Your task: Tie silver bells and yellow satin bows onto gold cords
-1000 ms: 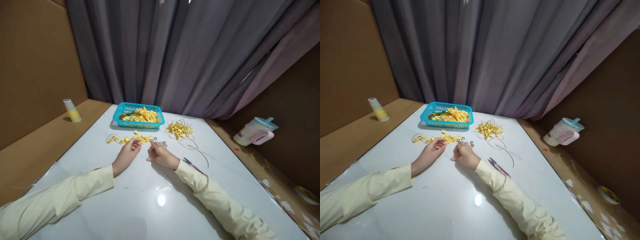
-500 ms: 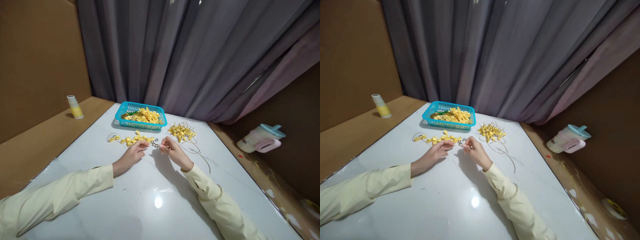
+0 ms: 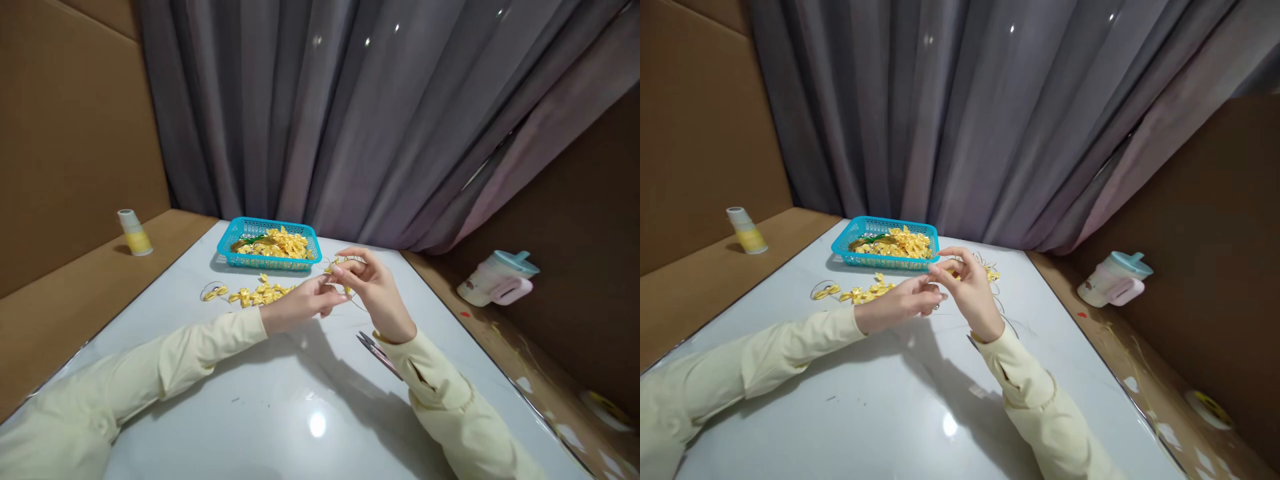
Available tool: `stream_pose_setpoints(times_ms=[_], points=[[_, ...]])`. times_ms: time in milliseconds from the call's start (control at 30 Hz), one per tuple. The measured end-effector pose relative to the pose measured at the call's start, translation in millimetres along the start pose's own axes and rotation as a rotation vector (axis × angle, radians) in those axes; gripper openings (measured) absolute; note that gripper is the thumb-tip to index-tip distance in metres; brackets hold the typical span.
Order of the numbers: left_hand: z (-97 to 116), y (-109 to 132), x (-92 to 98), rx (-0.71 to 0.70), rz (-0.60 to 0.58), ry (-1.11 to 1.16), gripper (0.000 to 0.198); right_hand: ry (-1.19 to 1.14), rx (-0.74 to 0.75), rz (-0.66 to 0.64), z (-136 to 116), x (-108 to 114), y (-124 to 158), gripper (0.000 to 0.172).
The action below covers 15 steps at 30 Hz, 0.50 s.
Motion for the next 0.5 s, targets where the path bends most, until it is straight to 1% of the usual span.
stream_pose_setpoints(times_ms=[67, 133, 200, 233, 267, 333, 400, 467, 500], points=[[4, 13, 3.0, 0.032, -0.028, -0.042, 0.024, 0.026, 0.033, 0.011, -5, 2, 6, 0.031], [6, 28, 6.7, 0.047, -0.043, -0.094, 0.03, 0.086, 0.073, 0.013, -5, 3, 16, 0.025], [4, 42, 8.7, 0.112, -0.072, -0.13, 0.031, 0.241, 0.185, 0.022, -6, 5, 27, 0.023], [2, 48, 9.0, 0.157, -0.095, -0.139, 0.031, 0.354, 0.267, 0.014, -7, 6, 33, 0.026], [0, 54, 9.4, 0.191, -0.101, -0.137, 0.03, 0.476, 0.351, -0.009, -9, 6, 39, 0.033], [-4, 62, 10.6, 0.251, -0.08, -0.126, 0.028, 0.703, 0.479, -0.112, -11, 4, 51, 0.051], [-7, 67, 11.4, 0.292, -0.061, -0.107, 0.027, 0.859, 0.525, -0.251, -10, -1, 62, 0.063], [-9, 69, 11.5, 0.322, -0.059, -0.093, 0.026, 0.954, 0.513, -0.338, -5, -7, 68, 0.065], [-10, 69, 11.4, 0.335, -0.063, -0.088, 0.026, 0.988, 0.497, -0.352, -1, -10, 69, 0.064]])
Point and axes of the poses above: each hand's wrist, its own y-axis away from the middle knuckle, its own x-axis out of the back of the hand, z = x × y, the point moved 3 cm from there along -y, towards the middle knuckle, and after that the axes turned 5 degrees about x, right-handed, at the moved point
